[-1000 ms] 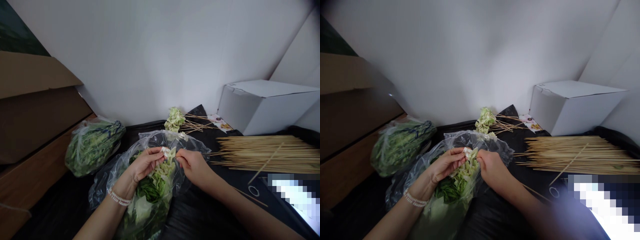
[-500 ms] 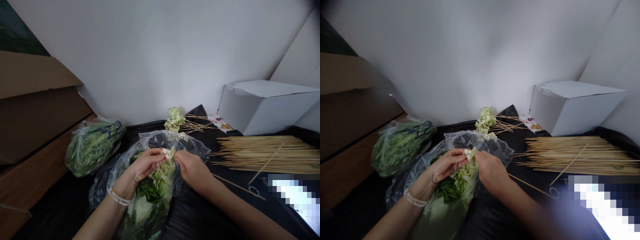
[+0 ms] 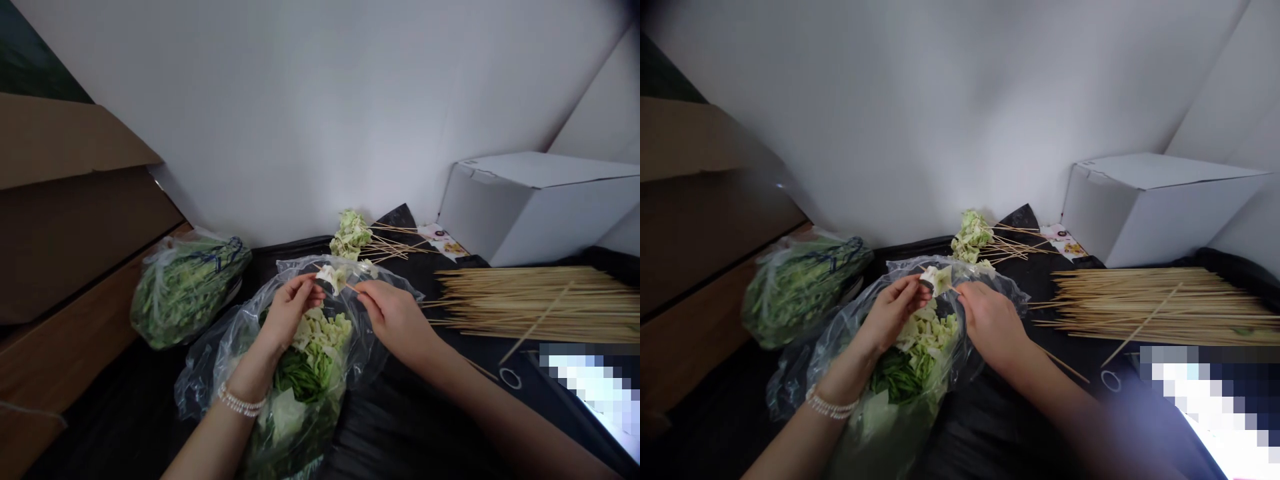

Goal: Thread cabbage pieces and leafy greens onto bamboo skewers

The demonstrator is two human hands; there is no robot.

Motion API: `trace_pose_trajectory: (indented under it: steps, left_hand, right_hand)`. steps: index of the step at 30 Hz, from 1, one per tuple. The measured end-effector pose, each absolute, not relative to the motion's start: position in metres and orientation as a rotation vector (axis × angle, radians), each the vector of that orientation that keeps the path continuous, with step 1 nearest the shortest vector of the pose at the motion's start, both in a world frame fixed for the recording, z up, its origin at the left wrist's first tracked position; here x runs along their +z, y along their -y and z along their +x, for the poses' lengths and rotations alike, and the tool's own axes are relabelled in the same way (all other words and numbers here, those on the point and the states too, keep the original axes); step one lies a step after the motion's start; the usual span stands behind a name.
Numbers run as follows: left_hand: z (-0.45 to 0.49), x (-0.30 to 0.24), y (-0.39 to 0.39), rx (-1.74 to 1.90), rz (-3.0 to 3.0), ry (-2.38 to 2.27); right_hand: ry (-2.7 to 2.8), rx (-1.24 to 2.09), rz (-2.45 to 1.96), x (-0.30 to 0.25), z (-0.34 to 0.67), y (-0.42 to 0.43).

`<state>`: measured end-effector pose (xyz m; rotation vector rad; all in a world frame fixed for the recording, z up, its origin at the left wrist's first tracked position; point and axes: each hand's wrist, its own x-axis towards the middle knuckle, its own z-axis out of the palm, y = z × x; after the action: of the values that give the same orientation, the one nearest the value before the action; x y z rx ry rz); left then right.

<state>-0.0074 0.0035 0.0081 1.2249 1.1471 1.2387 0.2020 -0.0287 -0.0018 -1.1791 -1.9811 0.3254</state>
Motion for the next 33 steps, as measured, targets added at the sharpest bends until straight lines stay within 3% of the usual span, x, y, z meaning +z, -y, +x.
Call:
trace_pose_trajectory:
  steps: [6, 15, 33]
  left_hand:
    - [-0.012, -0.015, -0.003, 0.771, 2.347, -1.739]
    - [-0.003, -0.003, 0.009, 0.025, 2.661, -2.064]
    - [-0.002, -0.003, 0.010, 0.066, 2.836, -1.880]
  right_hand:
    - [1.977, 0.316, -1.165, 0.001, 0.201, 0.031]
    - [2.016, 0.315, -1.167, 0.003, 0.200, 0.034]
    - [1.991, 0.306, -1.136, 0.005, 0.205, 0.034]
